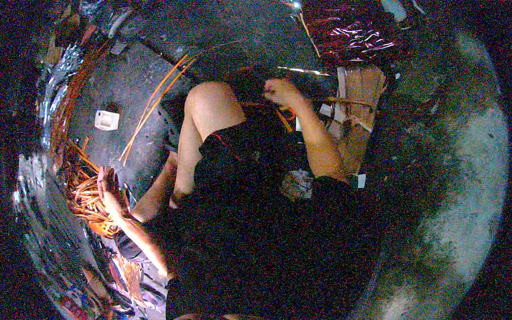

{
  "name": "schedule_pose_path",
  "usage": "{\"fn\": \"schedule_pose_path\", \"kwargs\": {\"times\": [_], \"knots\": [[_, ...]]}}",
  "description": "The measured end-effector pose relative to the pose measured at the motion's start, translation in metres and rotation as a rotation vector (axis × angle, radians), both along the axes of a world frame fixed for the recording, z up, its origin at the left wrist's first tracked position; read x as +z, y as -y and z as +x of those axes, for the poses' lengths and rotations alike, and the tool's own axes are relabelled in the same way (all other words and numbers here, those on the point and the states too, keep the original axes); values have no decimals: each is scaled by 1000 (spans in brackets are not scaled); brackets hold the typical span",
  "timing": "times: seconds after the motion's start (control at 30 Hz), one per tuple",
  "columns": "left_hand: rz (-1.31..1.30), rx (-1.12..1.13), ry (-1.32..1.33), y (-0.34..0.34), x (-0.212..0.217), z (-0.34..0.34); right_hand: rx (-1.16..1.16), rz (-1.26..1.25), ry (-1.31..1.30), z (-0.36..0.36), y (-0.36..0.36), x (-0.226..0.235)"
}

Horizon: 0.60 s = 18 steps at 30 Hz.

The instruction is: The person sits on the floor and strips the orange insulation from copper wires by hand. They pull the insulation off in strips and place the stripped wires into a pile, occasionally using a white plastic tool to assist with the process.

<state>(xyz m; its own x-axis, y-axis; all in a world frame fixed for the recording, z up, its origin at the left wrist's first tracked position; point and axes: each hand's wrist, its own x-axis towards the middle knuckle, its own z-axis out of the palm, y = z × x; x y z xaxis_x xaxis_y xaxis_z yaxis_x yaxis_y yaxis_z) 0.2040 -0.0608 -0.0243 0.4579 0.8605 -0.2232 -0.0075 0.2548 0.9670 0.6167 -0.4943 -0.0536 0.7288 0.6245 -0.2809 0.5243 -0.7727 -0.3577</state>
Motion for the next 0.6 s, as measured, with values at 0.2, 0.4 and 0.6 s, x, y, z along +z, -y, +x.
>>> {"fn": "schedule_pose_path", "kwargs": {"times": [0.2,0.4,0.6], "knots": [[53,15,2,23,14,32,122,208,86,-28,-24,-27],[249,-138,129,41,31,61,70,94,74,6,-69,30],[129,-239,173,51,37,60,48,-100,80,8,-2,-75]]}}
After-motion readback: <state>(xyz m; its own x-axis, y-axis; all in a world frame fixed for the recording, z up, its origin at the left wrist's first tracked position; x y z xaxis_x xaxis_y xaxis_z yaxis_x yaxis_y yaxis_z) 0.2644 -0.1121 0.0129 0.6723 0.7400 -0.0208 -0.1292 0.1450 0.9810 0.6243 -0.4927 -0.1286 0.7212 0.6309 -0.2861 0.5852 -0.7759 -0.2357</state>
